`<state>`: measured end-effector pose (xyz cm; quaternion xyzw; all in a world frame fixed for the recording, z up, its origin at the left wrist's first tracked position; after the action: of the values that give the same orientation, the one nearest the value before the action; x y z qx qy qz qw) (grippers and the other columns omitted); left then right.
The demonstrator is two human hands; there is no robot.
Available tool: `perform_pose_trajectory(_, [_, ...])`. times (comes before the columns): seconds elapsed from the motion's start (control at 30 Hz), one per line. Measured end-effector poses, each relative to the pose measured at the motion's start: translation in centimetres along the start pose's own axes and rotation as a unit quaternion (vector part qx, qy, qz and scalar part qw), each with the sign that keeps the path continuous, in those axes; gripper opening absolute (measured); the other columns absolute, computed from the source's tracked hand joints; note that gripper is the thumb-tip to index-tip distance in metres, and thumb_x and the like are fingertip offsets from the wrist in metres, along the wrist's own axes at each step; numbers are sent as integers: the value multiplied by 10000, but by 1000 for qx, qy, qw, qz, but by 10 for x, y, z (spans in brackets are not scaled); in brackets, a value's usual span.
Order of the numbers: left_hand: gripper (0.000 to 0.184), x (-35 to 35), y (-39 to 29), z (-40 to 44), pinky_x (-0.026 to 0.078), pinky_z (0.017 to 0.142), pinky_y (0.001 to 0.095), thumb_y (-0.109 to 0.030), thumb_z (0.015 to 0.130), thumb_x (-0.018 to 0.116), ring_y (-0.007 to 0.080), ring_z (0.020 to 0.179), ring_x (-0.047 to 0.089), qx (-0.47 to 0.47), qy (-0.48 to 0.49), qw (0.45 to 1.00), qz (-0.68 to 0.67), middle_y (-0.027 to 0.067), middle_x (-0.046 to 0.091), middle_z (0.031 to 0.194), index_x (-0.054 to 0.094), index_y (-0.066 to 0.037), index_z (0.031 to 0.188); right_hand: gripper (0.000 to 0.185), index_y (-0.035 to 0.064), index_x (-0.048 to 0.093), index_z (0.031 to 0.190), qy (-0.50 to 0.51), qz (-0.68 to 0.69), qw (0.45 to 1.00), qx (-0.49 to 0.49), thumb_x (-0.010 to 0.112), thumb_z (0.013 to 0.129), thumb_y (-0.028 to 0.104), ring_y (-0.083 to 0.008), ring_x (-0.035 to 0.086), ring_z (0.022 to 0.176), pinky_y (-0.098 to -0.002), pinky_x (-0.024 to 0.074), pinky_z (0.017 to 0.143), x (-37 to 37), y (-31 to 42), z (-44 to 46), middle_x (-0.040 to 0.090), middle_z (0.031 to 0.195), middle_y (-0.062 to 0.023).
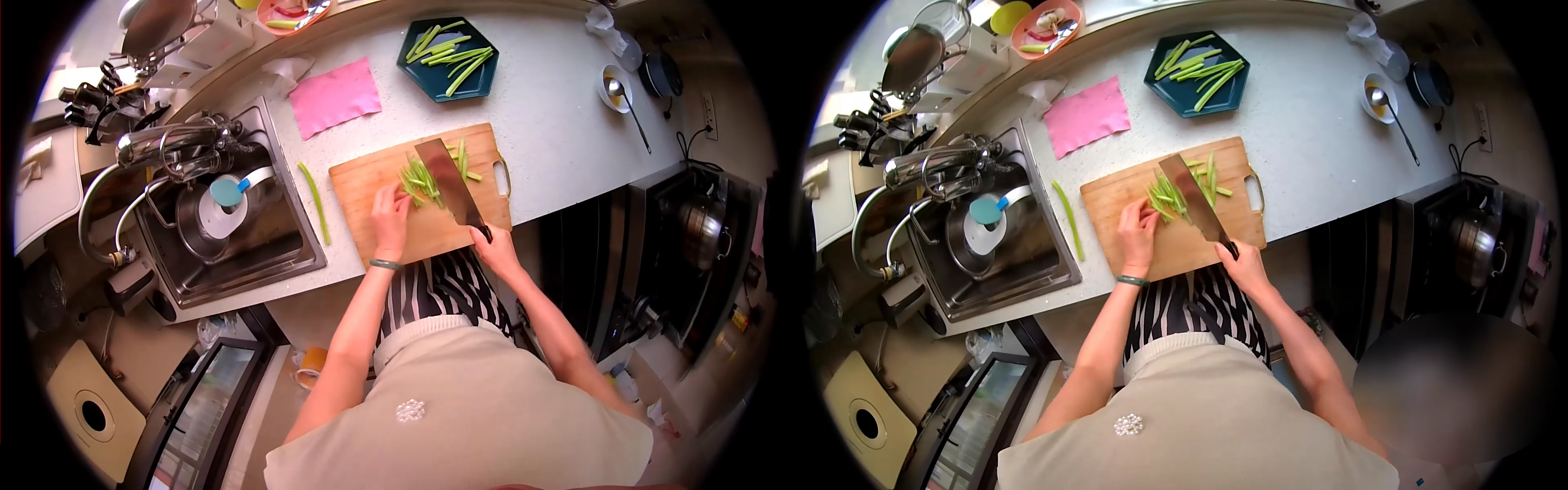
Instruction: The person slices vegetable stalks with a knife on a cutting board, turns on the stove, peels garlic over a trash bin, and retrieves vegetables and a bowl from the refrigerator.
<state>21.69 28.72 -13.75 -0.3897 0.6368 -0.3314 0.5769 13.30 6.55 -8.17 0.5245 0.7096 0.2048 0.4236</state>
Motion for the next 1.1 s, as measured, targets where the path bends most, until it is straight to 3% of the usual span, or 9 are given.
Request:
perform_pose_trajectory(0.1, [211,-13,-2,4,551,731,286,-47,921,591,191,843,654,-40,-56,997,23,111,609,1033,609,-5,1127,382,-50,555,745,1,-36,999,-18,630,902,290,-203,411,492,-388,394,506,-5,8,-11,458,556,-171])
perform_pose_trajectory(0.2, [196,-45,14,30,543,731,311,-59,925,584,202,842,647,-46,-102,994,15,126,606,1018,615,5,1108,358,-55,611,795,64,-47,997,-4,643,884,290,-322,566,534,-403,459,556,8,18,-18,560,638,-238])
perform_pose_trajectory(0.27, [176,-53,0,59,540,722,315,-55,926,583,210,834,646,-27,-127,991,-12,127,615,989,625,3,1086,354,-45,621,817,94,-32,995,-30,641,878,303,-409,571,610,-415,474,587,23,10,-15,577,668,-242])
perform_pose_trajectory(0.33, [158,-47,-29,102,537,713,320,-52,926,581,218,826,645,0,-143,989,-40,128,624,960,635,1,1065,340,-42,619,820,102,-24,993,-57,636,883,291,-415,557,609,-415,467,586,29,5,-10,573,663,-234])
perform_pose_trajectory(0.43, [132,-16,-71,159,532,690,331,-34,912,584,251,803,641,155,-43,986,31,138,633,904,646,-5,1025,321,-42,611,822,84,1,996,-40,630,890,271,-422,530,599,-412,458,572,21,6,-6,561,645,-222])
perform_pose_trajectory(0.6, [168,66,-93,233,514,733,375,-19,829,649,324,863,625,303,68,942,129,150,637,945,651,-36,996,310,-38,609,819,61,-7,998,-11,632,891,262,-410,517,587,-411,449,560,2,6,-5,552,639,-217])
perform_pose_trajectory(0.7, [199,100,-92,258,496,796,417,1,802,621,331,926,596,309,69,926,205,133,629,955,657,-69,985,309,-36,601,796,63,-32,998,6,642,886,257,-412,507,575,-411,440,539,-10,9,-7,547,630,-216])
perform_pose_trajectory(0.87, [87,118,-88,282,515,741,435,-64,848,549,334,889,586,273,27,912,304,135,604,927,608,-57,912,303,-26,602,769,44,-31,998,-30,661,870,254,-431,569,637,-431,466,557,-9,-4,-10,576,651,-221])
perform_pose_trajectory(1.1, [182,110,-84,275,509,713,467,-80,749,711,378,865,600,231,54,919,314,163,604,891,591,-30,878,316,-22,611,763,72,-32,996,-44,678,858,272,-431,579,632,-434,474,558,-7,-6,-9,587,653,-229])
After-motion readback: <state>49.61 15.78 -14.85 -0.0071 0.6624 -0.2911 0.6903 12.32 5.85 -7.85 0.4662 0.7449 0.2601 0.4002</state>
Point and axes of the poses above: each hand's wrist, its own z-axis towards the middle knuckle, its own x-axis out of the palm, y = z × x, the point moved 1 cm from there along z, towards the middle knuckle
